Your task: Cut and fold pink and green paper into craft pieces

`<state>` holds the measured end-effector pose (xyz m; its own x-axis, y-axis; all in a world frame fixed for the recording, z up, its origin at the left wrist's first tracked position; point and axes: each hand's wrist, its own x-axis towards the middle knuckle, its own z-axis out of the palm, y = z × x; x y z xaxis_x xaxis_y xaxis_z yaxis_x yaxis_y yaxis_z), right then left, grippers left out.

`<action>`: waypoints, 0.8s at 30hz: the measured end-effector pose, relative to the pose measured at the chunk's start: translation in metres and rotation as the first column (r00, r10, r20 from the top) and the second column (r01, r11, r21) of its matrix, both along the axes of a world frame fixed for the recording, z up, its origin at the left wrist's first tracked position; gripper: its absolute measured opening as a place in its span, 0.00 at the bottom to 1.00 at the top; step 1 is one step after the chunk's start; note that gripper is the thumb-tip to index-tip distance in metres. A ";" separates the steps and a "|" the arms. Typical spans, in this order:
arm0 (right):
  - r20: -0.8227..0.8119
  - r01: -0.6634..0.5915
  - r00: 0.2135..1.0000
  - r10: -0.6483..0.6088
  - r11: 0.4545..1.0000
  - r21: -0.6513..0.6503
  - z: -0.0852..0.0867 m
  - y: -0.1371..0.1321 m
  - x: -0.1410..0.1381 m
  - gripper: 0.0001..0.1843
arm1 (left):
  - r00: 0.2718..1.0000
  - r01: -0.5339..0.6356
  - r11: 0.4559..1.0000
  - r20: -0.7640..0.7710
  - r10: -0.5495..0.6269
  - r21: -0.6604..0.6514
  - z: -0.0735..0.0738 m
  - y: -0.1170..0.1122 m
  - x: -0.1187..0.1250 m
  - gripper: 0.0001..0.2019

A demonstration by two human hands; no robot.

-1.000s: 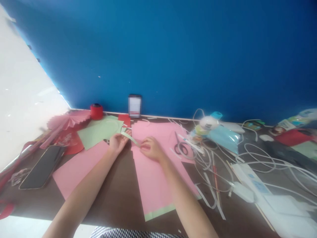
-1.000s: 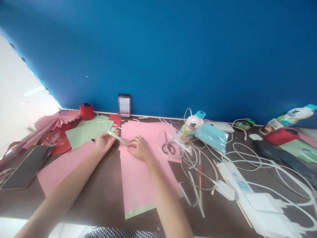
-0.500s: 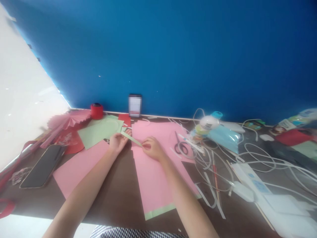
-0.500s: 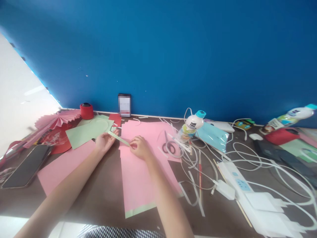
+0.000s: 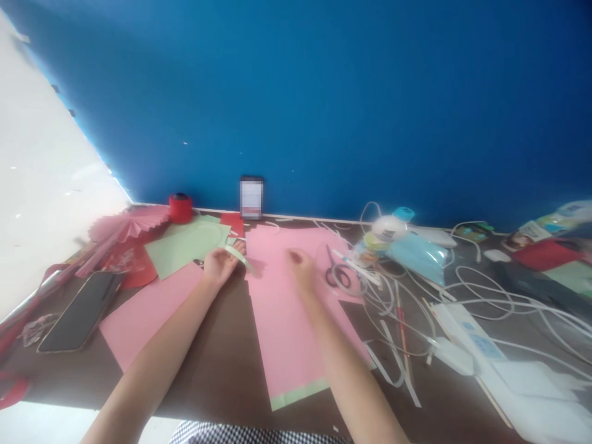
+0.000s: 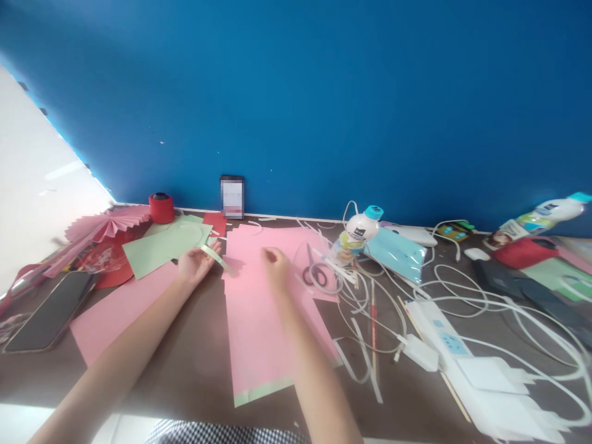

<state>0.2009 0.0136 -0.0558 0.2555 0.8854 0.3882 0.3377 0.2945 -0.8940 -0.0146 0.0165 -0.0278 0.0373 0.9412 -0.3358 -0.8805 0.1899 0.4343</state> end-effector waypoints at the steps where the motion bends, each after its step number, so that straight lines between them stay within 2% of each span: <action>1: -0.101 0.126 0.987 -0.127 0.992 -0.013 0.000 0.004 0.005 0.13 | 1.000 0.018 1.000 -0.019 -0.018 0.000 0.000 0.000 0.001 0.19; 3: -0.209 0.300 0.932 -0.297 0.954 -0.018 -0.001 0.010 0.016 0.15 | 0.995 0.072 0.997 -0.065 -0.072 0.000 0.001 -0.001 0.003 0.16; 6: -0.126 0.399 0.912 -0.390 0.915 0.059 0.000 0.013 0.021 0.17 | 0.984 0.133 0.991 -0.118 -0.133 -0.012 0.002 -0.001 0.006 0.14; 7: -0.079 0.380 0.924 -0.374 0.921 0.081 0.000 0.012 0.019 0.16 | 0.983 0.136 0.991 -0.121 -0.137 -0.019 0.002 -0.002 0.006 0.14; 9: -0.025 0.224 0.974 -0.223 0.973 0.054 0.001 0.007 0.009 0.12 | 0.986 0.124 0.992 -0.105 -0.126 -0.031 0.003 -0.002 0.006 0.14; 10: -0.036 0.072 0.997 -0.072 0.997 -0.009 0.002 0.005 0.003 0.11 | 0.989 0.113 0.993 -0.090 -0.115 -0.032 0.004 -0.002 0.005 0.15; 11: -0.086 -0.107 0.991 0.098 0.989 -0.101 0.003 0.002 -0.003 0.11 | 0.992 0.102 0.994 -0.073 -0.104 -0.029 0.004 -0.003 0.004 0.15; 12: -0.161 -0.284 0.953 0.255 0.938 -0.197 0.004 0.000 -0.009 0.12 | 0.994 0.093 0.995 -0.054 -0.094 -0.023 0.004 -0.003 0.002 0.16; 13: -0.235 -0.411 0.905 0.355 0.873 -0.262 0.005 -0.002 -0.013 0.13 | 0.996 0.085 0.996 -0.038 -0.085 -0.014 0.005 -0.003 0.001 0.16; 14: -0.280 -0.451 0.883 0.376 0.846 -0.285 0.006 -0.003 -0.015 0.13 | 0.997 0.078 0.997 -0.022 -0.078 -0.003 0.005 -0.004 -0.001 0.16; 15: -0.273 -0.415 0.898 0.344 0.869 -0.269 0.007 -0.004 -0.016 0.14 | 0.997 0.077 0.997 -0.010 -0.077 0.007 0.005 -0.004 -0.002 0.16; 17: -0.153 -0.169 0.977 0.150 0.979 -0.116 0.009 -0.005 -0.015 0.16 | 0.996 0.084 0.996 0.002 -0.084 0.014 0.006 -0.005 -0.002 0.16; 18: -0.097 -0.031 0.995 0.029 0.999 -0.011 0.010 -0.005 -0.013 0.18 | 0.996 0.092 0.996 0.003 -0.092 0.010 0.006 -0.005 -0.002 0.15; 19: -0.068 0.058 0.996 -0.053 0.996 0.067 0.012 -0.006 -0.012 0.20 | 0.995 0.102 0.995 0.002 -0.102 0.002 0.007 -0.005 -0.001 0.15; 20: -0.070 0.080 0.995 -0.074 0.993 0.090 0.013 -0.006 -0.011 0.21 | 0.994 0.111 0.994 0.001 -0.111 -0.007 0.007 -0.005 -0.001 0.16; 21: -0.109 0.051 0.993 -0.045 0.997 0.055 0.013 -0.007 -0.011 0.20 | 0.993 0.116 0.993 0.001 -0.116 -0.015 0.008 -0.006 0.000 0.16; 22: -0.174 -0.031 0.984 0.026 0.999 -0.026 0.014 -0.008 -0.012 0.18 | 0.993 0.115 0.993 0.004 -0.115 -0.020 0.009 -0.006 0.001 0.16; 23: -0.255 -0.159 0.959 0.122 0.979 -0.129 0.014 -0.009 -0.014 0.16 | 0.994 0.108 0.994 0.010 -0.108 -0.019 0.009 -0.006 0.001 0.17; 24: -0.341 -0.299 0.916 0.212 0.927 -0.225 0.015 -0.010 -0.017 0.15 | 0.995 0.096 0.995 0.018 -0.096 -0.013 0.010 -0.006 0.001 0.17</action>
<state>0.1842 0.0035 -0.0410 0.0738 0.9950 0.0679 -0.0191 0.0695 -0.9974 -0.0139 0.0103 -0.0179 0.1334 0.9281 -0.3475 -0.8654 0.2800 0.4156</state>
